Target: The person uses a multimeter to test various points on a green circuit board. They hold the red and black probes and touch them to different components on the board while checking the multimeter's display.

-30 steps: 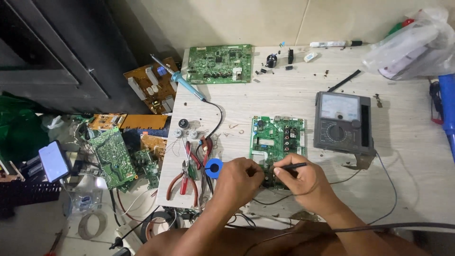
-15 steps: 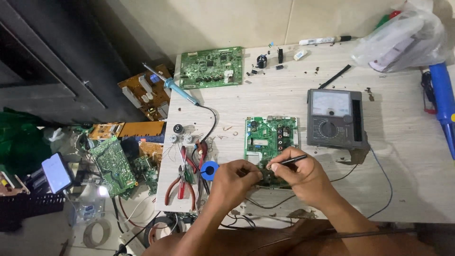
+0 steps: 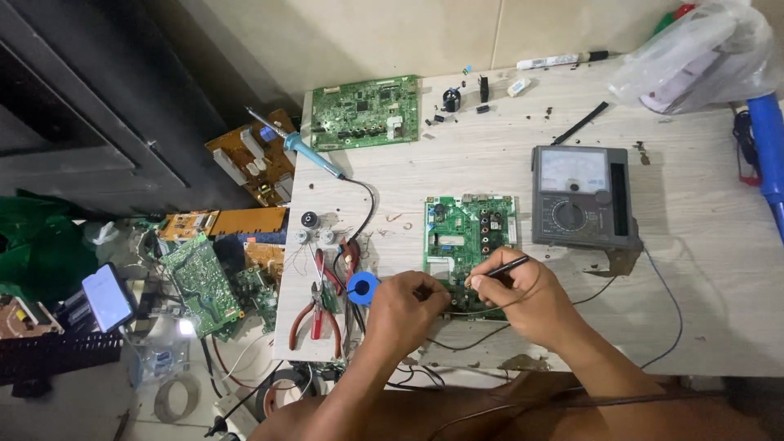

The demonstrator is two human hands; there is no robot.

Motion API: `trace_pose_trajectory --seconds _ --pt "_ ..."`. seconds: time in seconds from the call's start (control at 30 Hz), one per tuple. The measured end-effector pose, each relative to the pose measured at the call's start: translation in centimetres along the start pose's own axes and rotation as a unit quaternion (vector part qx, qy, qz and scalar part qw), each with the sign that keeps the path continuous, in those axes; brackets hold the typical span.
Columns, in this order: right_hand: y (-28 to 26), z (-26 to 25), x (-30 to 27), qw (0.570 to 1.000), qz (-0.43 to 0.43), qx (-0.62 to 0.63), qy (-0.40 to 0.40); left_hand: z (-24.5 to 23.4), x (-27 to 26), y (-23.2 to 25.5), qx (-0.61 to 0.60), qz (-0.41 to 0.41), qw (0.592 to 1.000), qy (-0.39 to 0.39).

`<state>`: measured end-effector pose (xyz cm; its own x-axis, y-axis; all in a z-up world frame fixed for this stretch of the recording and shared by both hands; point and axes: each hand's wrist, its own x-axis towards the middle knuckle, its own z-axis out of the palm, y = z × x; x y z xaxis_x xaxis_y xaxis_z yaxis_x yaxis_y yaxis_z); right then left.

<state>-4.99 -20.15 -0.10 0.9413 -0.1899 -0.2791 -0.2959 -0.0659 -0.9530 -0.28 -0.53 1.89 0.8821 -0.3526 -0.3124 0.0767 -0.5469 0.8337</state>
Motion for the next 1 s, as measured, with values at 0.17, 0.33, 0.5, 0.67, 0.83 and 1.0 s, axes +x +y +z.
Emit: trace_pose_trajectory --seconds 0.17,0.33,0.5,0.67,0.83,1.0 --pt "-1.7 -0.2 0.0 0.999 0.011 -0.039 -0.007 -0.6 0.1 1.5 0.065 -0.013 0.998 -0.021" --pt "-0.6 -0.4 0.1 0.998 0.002 -0.053 -0.016 0.0 1.1 1.0 0.123 -0.012 0.992 -0.024" --pt "-0.6 -0.4 0.0 0.996 0.006 -0.068 -0.049 0.8 3.7 -0.6 0.248 0.006 0.966 -0.067" --pt "1.1 -0.7 0.2 0.989 -0.03 -0.129 -0.058 1.4 3.8 1.5 0.337 0.006 0.937 -0.087" --pt "0.5 -0.7 0.2 0.988 -0.044 -0.122 -0.087 1.7 5.8 -0.2 0.355 0.009 0.93 -0.093" --pt "3.1 0.0 1.0 0.987 -0.049 -0.121 -0.093 1.6 6.7 -0.4 0.376 0.007 0.918 -0.124"
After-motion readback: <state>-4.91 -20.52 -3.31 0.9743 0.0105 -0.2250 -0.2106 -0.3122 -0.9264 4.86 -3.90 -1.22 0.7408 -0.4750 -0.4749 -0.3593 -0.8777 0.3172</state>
